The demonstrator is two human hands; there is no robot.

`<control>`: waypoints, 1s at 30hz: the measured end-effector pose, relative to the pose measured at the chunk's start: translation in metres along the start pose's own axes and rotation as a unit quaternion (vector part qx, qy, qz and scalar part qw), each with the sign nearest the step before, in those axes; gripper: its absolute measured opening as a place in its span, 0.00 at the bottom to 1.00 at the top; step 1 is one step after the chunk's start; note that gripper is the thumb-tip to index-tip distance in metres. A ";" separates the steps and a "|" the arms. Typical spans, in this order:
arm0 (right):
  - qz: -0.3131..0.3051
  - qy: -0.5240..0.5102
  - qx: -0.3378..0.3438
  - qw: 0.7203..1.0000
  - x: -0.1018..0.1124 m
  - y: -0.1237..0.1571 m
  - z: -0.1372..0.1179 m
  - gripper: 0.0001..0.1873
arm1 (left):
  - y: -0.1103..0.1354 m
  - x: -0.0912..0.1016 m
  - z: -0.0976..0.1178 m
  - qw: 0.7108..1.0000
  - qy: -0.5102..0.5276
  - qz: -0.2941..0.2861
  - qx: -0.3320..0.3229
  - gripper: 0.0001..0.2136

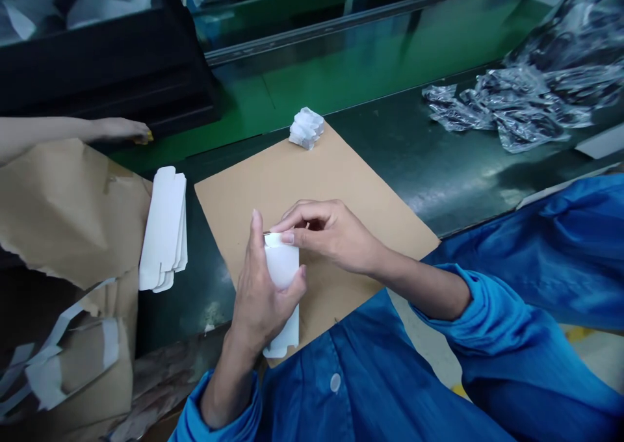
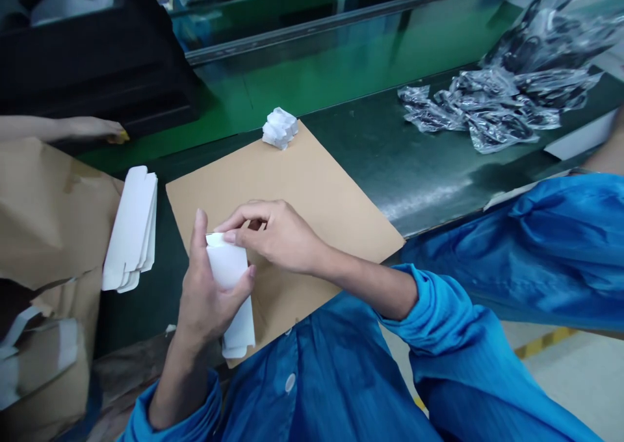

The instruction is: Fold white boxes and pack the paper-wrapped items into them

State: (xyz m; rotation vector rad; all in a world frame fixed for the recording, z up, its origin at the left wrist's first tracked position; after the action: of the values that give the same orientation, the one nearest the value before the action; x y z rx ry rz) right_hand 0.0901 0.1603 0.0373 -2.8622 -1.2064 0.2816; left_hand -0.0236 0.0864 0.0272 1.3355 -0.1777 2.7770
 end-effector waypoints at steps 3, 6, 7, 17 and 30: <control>0.010 0.045 0.016 0.999 0.001 0.005 -0.002 0.06 | -0.001 -0.002 -0.001 1.000 0.014 -0.010 0.008 0.48; 0.027 0.055 0.029 0.998 0.002 0.009 0.000 0.06 | -0.002 -0.005 -0.001 0.999 0.022 -0.025 0.013 0.47; 0.039 0.068 0.039 0.996 0.002 0.010 0.000 0.06 | -0.003 -0.006 -0.001 0.999 0.023 -0.029 0.012 0.47; 0.052 0.360 0.198 0.910 -0.023 0.029 -0.013 0.11 | -0.006 -0.012 -0.005 0.995 0.093 -0.039 0.023 0.40; 0.042 0.660 -0.136 0.737 0.111 -0.111 0.026 0.18 | -0.030 0.011 -0.109 0.939 0.221 0.149 0.218 0.16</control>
State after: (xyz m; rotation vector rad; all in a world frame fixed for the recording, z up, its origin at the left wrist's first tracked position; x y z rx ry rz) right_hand 0.0827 0.3158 0.0047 -2.1840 -0.7293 -1.7142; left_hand -0.1122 0.1296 -0.0297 0.7335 0.2985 3.4334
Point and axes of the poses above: each hand's wrist, its own y-axis away from the middle knuckle, its own x-axis out of the back of the hand, z = x × y, the point moved 8 cm from there along -y, towards the middle knuckle, and after that the axes turned 10 degrees about -z, right-handed, at the moved point
